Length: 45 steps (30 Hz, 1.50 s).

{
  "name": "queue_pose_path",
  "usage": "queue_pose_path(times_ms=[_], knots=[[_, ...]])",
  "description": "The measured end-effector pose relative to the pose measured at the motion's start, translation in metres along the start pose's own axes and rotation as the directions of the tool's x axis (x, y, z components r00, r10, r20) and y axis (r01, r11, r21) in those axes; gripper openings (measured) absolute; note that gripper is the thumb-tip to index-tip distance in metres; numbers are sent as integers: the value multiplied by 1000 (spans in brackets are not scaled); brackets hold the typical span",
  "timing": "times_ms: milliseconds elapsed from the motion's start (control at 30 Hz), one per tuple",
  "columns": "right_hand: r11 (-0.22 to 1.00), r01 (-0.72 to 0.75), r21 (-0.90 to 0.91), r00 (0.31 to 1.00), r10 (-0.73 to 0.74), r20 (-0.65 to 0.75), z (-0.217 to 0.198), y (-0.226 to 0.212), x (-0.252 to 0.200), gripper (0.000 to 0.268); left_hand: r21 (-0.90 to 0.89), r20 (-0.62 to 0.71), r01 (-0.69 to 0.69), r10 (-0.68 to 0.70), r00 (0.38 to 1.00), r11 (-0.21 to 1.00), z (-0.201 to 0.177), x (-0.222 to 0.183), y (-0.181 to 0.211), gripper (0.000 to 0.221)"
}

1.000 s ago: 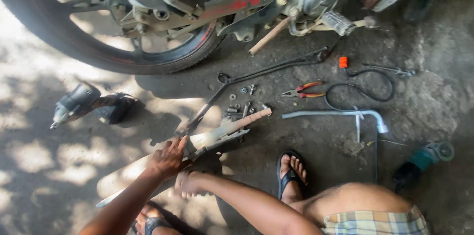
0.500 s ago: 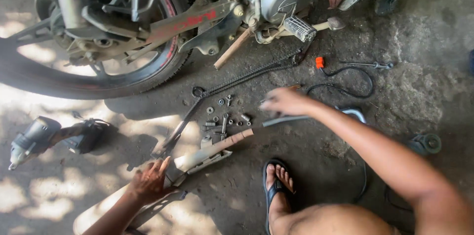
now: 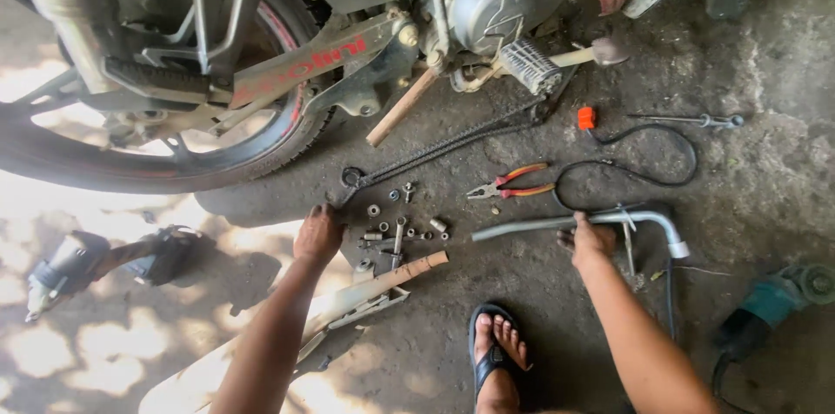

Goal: The person picks up a motorcycle exhaust muffler and a curved metal bracket from the ground, fits a mounting bracket and chain onto the muffler assembly, aligns the parts on the floor, and positions the assembly against the motorcycle's rear swingarm, handling bolts and small hardware while fitting the components together.

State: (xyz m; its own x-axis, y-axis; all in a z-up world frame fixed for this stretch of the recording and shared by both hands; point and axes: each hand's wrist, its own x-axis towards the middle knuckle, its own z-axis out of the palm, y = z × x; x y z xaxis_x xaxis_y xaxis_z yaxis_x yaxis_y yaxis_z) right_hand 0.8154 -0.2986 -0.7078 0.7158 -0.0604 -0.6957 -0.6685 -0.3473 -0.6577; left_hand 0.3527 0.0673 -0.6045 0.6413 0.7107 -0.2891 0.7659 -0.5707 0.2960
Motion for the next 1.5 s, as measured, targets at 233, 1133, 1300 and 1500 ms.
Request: queue_pose_path(times_ms=[233, 1133, 1300, 1500], knots=[[925, 60, 375, 997, -37, -69, -16, -8, -80, 17, 9, 93, 60, -60, 994, 998, -2, 32, -20, 27], [823, 294, 486, 755, -512, 410, -28, -103, -290, 38, 230, -64, 39, -25, 998, 972, -230, -179, 132, 31], [940, 311, 139, 802, -338, 493, -7, -118, -297, 20, 399, -188, -316, 414, 891, 861, -232, -203, 67, 23], [939, 333, -90, 757, -209, 619, 29, -105, -259, 23, 469, -277, -542, 699, 659, 697, -227, -205, 40, 21]])
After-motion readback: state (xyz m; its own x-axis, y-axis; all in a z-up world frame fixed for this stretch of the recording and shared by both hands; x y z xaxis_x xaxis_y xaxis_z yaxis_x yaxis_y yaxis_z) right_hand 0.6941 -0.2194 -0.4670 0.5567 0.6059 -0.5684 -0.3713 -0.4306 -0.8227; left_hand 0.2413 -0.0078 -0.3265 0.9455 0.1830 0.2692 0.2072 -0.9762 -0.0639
